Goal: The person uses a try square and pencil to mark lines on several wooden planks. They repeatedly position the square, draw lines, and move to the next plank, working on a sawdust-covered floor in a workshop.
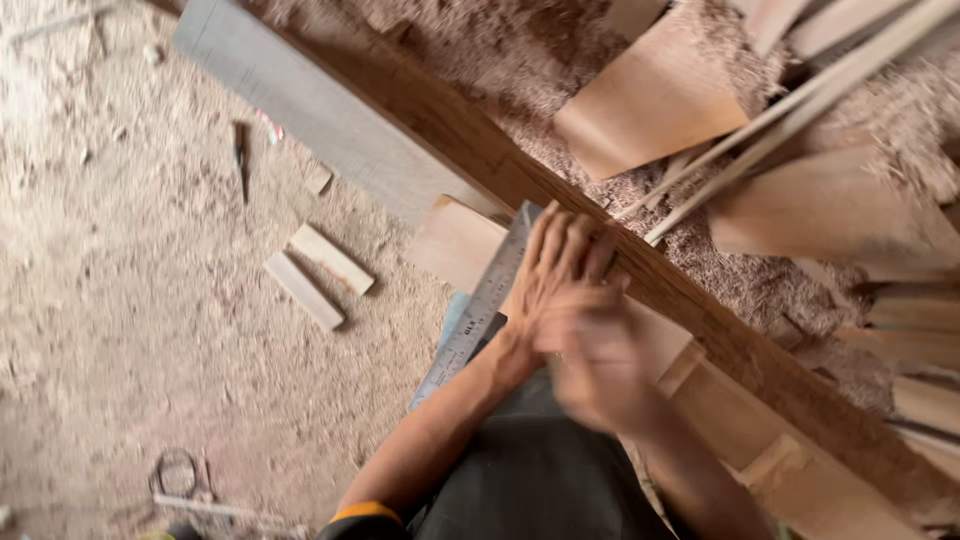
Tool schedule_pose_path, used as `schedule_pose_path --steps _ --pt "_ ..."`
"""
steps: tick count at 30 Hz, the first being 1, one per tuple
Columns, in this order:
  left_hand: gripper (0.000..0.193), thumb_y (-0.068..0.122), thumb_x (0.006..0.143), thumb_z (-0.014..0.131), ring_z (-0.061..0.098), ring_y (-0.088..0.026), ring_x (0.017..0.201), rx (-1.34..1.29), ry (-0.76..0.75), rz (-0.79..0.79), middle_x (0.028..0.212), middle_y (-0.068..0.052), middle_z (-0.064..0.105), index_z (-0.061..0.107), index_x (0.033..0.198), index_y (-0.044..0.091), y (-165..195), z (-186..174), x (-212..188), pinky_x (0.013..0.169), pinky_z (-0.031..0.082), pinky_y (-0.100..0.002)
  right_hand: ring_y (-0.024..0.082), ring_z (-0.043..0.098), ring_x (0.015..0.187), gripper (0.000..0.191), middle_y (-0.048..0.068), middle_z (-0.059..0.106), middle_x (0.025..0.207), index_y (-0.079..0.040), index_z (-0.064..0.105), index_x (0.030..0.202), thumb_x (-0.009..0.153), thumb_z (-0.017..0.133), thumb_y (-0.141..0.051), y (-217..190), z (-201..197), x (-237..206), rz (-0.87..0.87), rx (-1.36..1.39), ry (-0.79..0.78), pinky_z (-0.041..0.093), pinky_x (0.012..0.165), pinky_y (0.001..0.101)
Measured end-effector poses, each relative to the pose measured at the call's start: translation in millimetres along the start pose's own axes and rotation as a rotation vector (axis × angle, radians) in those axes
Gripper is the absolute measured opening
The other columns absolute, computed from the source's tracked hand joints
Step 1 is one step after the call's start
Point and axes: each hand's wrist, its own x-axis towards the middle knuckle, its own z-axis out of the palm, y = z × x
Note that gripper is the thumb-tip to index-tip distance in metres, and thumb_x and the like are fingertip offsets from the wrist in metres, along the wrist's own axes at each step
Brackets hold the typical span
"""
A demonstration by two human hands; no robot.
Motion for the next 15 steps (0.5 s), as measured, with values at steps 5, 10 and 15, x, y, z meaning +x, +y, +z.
schedule_pose_path --steps 5,10,15 --pt "0.025 0.032 0.102 0.059 0.054 -0.032 0.103 -0.307 -0.09 -0.176 0.106 -0.016 0.058 0.06 0.098 0.007 31 -14 33 0.103 0.042 -0.051 0.013 0.047 0.06 0.009 0.003 0.059 0.075 -0.006 0.068 0.106 0.104 0.06 -0.009 -15 -70 -85 0.102 -0.406 0.585 0.04 0.05 0.0257" --pt "0.014 0.022 0.112 0.056 0.054 -0.019 0.097 -1.459 -0.054 -0.251 0.115 -0.011 0.058 0.055 0.108 0.009 58 -36 55 0.092 0.048 -0.038 0.011 0.05 0.062 0.032 0.003 0.057 0.078 -0.002 0.063 0.104 0.086 0.079 -0.023 -16 -9 -101 0.304 -0.671 0.797 0.041 0.053 0.0248" --pt "0.013 0.017 0.116 0.056 0.059 -0.012 0.103 -1.667 -0.239 -0.245 0.126 -0.011 0.065 0.064 0.118 0.007 6 -43 94 0.099 0.051 -0.03 0.007 0.054 0.059 0.028 -0.001 0.064 0.068 -0.006 0.062 0.092 0.089 0.084 -0.023 -10 36 -67 0.551 -0.499 1.159 0.045 0.055 0.0251"
